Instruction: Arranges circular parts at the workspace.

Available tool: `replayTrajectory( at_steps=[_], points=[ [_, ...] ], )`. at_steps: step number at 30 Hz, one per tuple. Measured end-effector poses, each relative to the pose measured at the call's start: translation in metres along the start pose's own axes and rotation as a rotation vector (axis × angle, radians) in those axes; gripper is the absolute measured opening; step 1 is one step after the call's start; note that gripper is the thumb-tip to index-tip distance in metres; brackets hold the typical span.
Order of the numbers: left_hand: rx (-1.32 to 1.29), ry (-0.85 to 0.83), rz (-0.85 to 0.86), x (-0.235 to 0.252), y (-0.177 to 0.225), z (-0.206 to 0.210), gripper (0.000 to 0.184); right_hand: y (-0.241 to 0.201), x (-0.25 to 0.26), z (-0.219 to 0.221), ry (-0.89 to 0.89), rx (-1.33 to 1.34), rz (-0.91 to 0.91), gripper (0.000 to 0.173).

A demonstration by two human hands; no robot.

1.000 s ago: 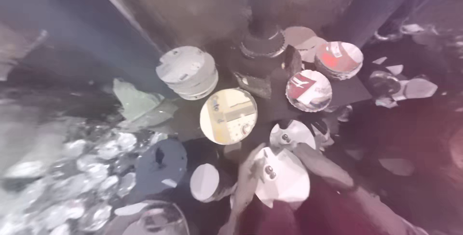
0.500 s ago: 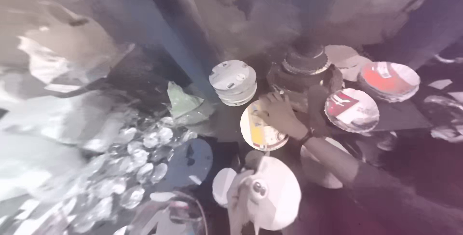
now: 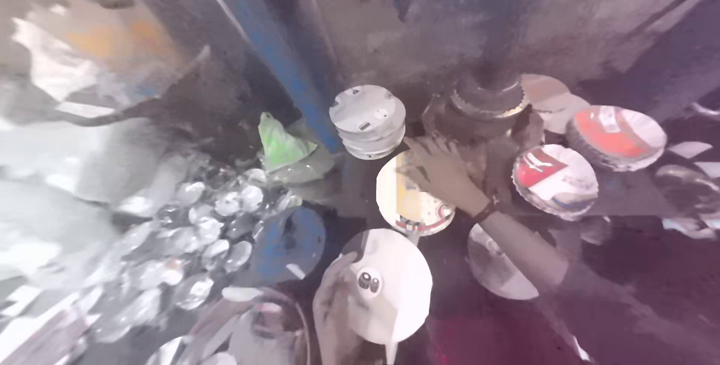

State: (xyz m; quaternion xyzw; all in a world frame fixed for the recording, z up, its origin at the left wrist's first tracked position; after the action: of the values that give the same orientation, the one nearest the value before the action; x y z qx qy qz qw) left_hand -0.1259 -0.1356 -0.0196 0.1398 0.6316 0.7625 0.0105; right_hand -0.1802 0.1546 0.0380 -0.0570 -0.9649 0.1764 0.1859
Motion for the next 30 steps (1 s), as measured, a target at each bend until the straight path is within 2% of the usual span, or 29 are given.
replayTrajectory(
  at_steps=[5, 8, 12, 14, 17, 20, 21, 23, 25, 26, 28, 30],
  points=[
    [-0.010, -0.018, 0.012, 0.000, 0.000, -0.005, 0.038, -0.001, 0.009, 0.003, 0.046, 0.025, -0.066, 0.035],
    [-0.069, -0.048, 0.010, 0.001, 0.002, 0.003, 0.036, -0.007, 0.009, -0.003, 0.045, 0.033, -0.086, 0.029],
    [-0.096, -0.085, 0.037, -0.003, 0.003, 0.008, 0.032, -0.009, 0.016, -0.012, 0.152, 0.041, -0.139, 0.022],
    [-0.036, -0.075, 0.035, -0.005, 0.006, 0.007, 0.036, 0.000, 0.021, -0.028, 0.087, 0.240, -0.107, 0.016],
    [-0.019, -0.079, 0.016, -0.011, 0.007, 0.002, 0.037, 0.017, 0.022, -0.062, -0.010, 0.664, -0.090, 0.018],
    [-0.083, -0.113, -0.028, -0.011, 0.007, 0.008, 0.038, 0.016, 0.011, -0.088, -0.124, 0.925, 0.037, 0.013],
    [-0.150, -0.121, -0.051, -0.010, 0.006, 0.014, 0.037, 0.006, 0.003, -0.089, -0.161, 0.925, 0.004, 0.013],
    [-0.248, -0.098, -0.117, -0.010, 0.005, 0.027, 0.037, -0.025, -0.022, -0.073, -0.229, 0.728, -0.105, 0.013],
    [-0.199, -0.014, -0.136, -0.011, 0.006, 0.039, 0.023, -0.056, -0.048, -0.046, -0.299, 0.521, -0.148, 0.023],
    [-0.139, 0.041, -0.139, -0.010, 0.006, 0.043, 0.023, -0.063, -0.055, -0.037, -0.307, 0.486, -0.143, 0.026],
    [-0.033, 0.126, -0.144, -0.008, 0.005, 0.041, 0.023, -0.061, -0.048, -0.041, -0.194, 0.409, -0.093, 0.028],
    [0.050, 0.222, -0.116, -0.009, 0.009, 0.027, 0.022, -0.036, -0.024, -0.045, -0.011, 0.239, -0.091, 0.032]
  ],
)
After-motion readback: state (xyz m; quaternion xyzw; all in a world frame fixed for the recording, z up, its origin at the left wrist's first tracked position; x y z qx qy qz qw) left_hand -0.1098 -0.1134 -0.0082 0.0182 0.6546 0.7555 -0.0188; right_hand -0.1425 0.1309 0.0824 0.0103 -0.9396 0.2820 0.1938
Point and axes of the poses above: each hand's wrist, its own x-axis towards the middle knuckle, its own z-axis out of the palm, y = z × x, the point moved 6 cm from there along x, towards the middle knuckle, and after that the axes turned 2 degrees about z, right-handed, at the moved point
